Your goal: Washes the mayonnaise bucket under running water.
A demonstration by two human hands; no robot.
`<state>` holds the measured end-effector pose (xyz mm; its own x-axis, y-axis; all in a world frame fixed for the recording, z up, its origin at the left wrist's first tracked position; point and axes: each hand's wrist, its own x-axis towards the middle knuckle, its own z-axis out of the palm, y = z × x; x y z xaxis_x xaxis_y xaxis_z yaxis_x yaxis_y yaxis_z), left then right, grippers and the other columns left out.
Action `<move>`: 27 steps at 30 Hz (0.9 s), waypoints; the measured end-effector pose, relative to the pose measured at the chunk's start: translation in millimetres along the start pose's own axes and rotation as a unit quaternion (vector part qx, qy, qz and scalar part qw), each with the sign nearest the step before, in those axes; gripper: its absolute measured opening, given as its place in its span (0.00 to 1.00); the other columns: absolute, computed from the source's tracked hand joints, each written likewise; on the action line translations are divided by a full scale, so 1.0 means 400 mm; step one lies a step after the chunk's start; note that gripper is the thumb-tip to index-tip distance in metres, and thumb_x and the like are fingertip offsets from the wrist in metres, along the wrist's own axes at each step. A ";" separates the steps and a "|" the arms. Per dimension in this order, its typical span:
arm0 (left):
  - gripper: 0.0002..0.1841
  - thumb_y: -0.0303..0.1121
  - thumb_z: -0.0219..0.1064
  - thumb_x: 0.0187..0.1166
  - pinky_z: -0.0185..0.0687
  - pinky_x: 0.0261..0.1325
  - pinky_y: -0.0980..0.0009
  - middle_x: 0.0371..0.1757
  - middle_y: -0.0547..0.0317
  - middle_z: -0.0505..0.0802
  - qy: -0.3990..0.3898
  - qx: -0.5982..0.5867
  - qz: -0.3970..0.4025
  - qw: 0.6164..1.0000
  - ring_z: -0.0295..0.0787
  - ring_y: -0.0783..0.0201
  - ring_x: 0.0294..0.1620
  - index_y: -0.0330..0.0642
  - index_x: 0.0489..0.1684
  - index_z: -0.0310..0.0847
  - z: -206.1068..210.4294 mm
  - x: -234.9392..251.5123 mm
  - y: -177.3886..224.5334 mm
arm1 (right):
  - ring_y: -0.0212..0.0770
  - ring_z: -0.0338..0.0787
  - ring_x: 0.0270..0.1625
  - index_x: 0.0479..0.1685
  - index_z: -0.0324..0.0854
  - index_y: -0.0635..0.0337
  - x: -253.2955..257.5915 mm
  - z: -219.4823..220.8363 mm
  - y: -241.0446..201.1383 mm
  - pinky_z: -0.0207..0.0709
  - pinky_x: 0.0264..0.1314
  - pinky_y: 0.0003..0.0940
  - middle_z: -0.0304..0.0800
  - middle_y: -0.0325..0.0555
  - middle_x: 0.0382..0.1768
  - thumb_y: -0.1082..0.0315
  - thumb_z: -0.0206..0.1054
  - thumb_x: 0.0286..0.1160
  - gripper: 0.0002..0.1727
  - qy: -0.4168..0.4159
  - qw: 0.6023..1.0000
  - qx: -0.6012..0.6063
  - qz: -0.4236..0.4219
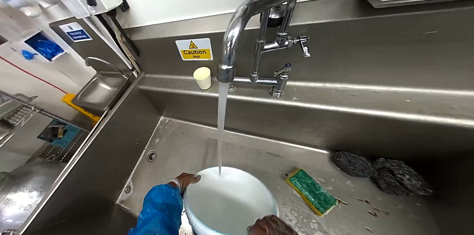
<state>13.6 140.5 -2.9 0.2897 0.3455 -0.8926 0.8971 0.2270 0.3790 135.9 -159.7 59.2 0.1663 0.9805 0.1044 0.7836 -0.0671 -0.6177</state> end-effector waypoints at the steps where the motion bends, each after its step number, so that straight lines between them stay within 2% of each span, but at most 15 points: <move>1: 0.25 0.45 0.56 0.92 0.78 0.69 0.54 0.68 0.38 0.85 -0.004 -0.048 0.018 0.999 0.85 0.52 0.65 0.36 0.79 0.71 0.017 0.006 -0.001 | 0.64 0.94 0.42 0.39 0.91 0.66 0.015 -0.017 0.013 0.83 0.54 0.61 0.94 0.61 0.35 0.76 0.71 0.53 0.12 0.016 0.999 -0.033 -0.025; 3: 0.24 0.44 0.54 0.93 0.82 0.63 0.56 0.62 0.40 0.87 -0.019 -0.122 0.047 0.991 0.87 0.54 0.58 0.38 0.79 0.71 0.052 0.016 0.004 | 0.59 0.94 0.37 0.35 0.90 0.62 0.040 -0.050 0.037 0.82 0.52 0.57 0.92 0.56 0.29 0.77 0.70 0.52 0.10 0.034 0.992 -0.091 -0.076; 5: 0.24 0.45 0.52 0.94 0.83 0.60 0.57 0.60 0.43 0.88 -0.040 -0.165 0.065 0.983 0.88 0.56 0.55 0.39 0.79 0.70 0.094 0.022 0.007 | 0.57 0.93 0.34 0.34 0.90 0.60 0.048 -0.089 0.053 0.82 0.52 0.55 0.91 0.54 0.27 0.78 0.70 0.53 0.09 0.013 0.985 -0.132 -0.107; 9: 0.27 0.49 0.45 0.95 0.84 0.61 0.56 0.60 0.43 0.88 -0.097 -0.227 0.082 0.966 0.88 0.56 0.56 0.39 0.81 0.67 0.192 0.036 0.005 | 0.58 0.91 0.32 0.35 0.90 0.61 0.056 -0.182 0.071 0.81 0.49 0.56 0.89 0.55 0.25 0.78 0.70 0.54 0.10 -0.052 0.975 -0.157 -0.151; 13: 0.27 0.51 0.43 0.95 0.86 0.60 0.55 0.59 0.44 0.90 -0.121 -0.303 0.094 0.941 0.90 0.55 0.55 0.41 0.82 0.66 0.249 0.043 0.010 | 0.55 0.91 0.32 0.35 0.90 0.57 0.059 -0.240 0.085 0.82 0.53 0.52 0.88 0.51 0.24 0.78 0.67 0.62 0.08 -0.073 0.958 -0.197 -0.195; 15: 0.25 0.44 0.47 0.95 0.84 0.63 0.56 0.63 0.41 0.88 -0.058 -0.309 0.114 0.942 0.88 0.55 0.59 0.38 0.82 0.66 0.245 0.037 0.023 | 0.53 0.91 0.32 0.32 0.89 0.55 0.067 -0.237 0.103 0.83 0.54 0.49 0.88 0.48 0.24 0.77 0.68 0.63 0.08 -0.062 0.950 -0.220 -0.214; 17: 0.22 0.34 0.50 0.94 0.77 0.70 0.58 0.71 0.37 0.83 0.024 -0.296 0.148 0.943 0.83 0.54 0.66 0.33 0.82 0.67 0.226 0.022 0.044 | 0.52 0.92 0.33 0.31 0.89 0.55 0.076 -0.217 0.123 0.84 0.55 0.48 0.89 0.48 0.24 0.78 0.69 0.62 0.07 -0.048 0.947 -0.227 -0.224; 18: 0.23 0.33 0.52 0.94 0.77 0.71 0.58 0.72 0.36 0.83 0.055 -0.289 0.161 0.942 0.82 0.54 0.68 0.32 0.83 0.67 0.211 0.019 0.050 | 0.51 0.92 0.33 0.30 0.89 0.55 0.081 -0.201 0.137 0.84 0.56 0.47 0.89 0.48 0.24 0.78 0.69 0.63 0.07 -0.028 0.946 -0.227 -0.229; 20: 0.22 0.33 0.54 0.93 0.78 0.70 0.59 0.71 0.36 0.84 0.106 -0.305 0.182 0.929 0.84 0.55 0.67 0.30 0.81 0.69 0.190 0.020 0.050 | 0.49 0.92 0.32 0.26 0.87 0.53 0.088 -0.169 0.166 0.85 0.57 0.45 0.88 0.45 0.22 0.77 0.67 0.64 0.08 0.017 0.940 -0.240 -0.242; 21: 0.21 0.32 0.54 0.93 0.81 0.67 0.62 0.68 0.38 0.85 0.127 -0.322 0.193 0.918 0.86 0.58 0.63 0.30 0.80 0.69 0.181 0.017 0.049 | 0.48 0.93 0.32 0.24 0.86 0.52 0.088 -0.154 0.176 0.85 0.57 0.43 0.88 0.44 0.22 0.76 0.67 0.64 0.08 0.028 0.937 -0.249 -0.244; 23: 0.21 0.30 0.54 0.92 0.83 0.62 0.66 0.66 0.40 0.87 0.161 -0.359 0.217 0.893 0.87 0.63 0.58 0.30 0.79 0.70 0.165 -0.004 0.037 | 0.46 0.93 0.34 0.23 0.86 0.51 0.080 -0.120 0.187 0.84 0.60 0.41 0.89 0.43 0.23 0.75 0.67 0.66 0.09 0.029 0.934 -0.267 -0.235; 27: 0.21 0.22 0.57 0.87 0.86 0.60 0.70 0.65 0.41 0.88 0.206 -0.379 0.293 0.853 0.90 0.66 0.56 0.28 0.78 0.70 0.152 -0.082 0.016 | 0.46 0.94 0.38 0.23 0.86 0.51 0.044 -0.051 0.237 0.84 0.60 0.42 0.91 0.43 0.27 0.76 0.69 0.62 0.08 0.038 0.942 -0.279 -0.183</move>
<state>30.1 75.1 13.7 0.3324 0.8576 -0.3924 0.1204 0.3741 0.9195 225.4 -152.5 18.3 -0.1502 0.9419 0.3003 0.9859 0.1654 -0.0257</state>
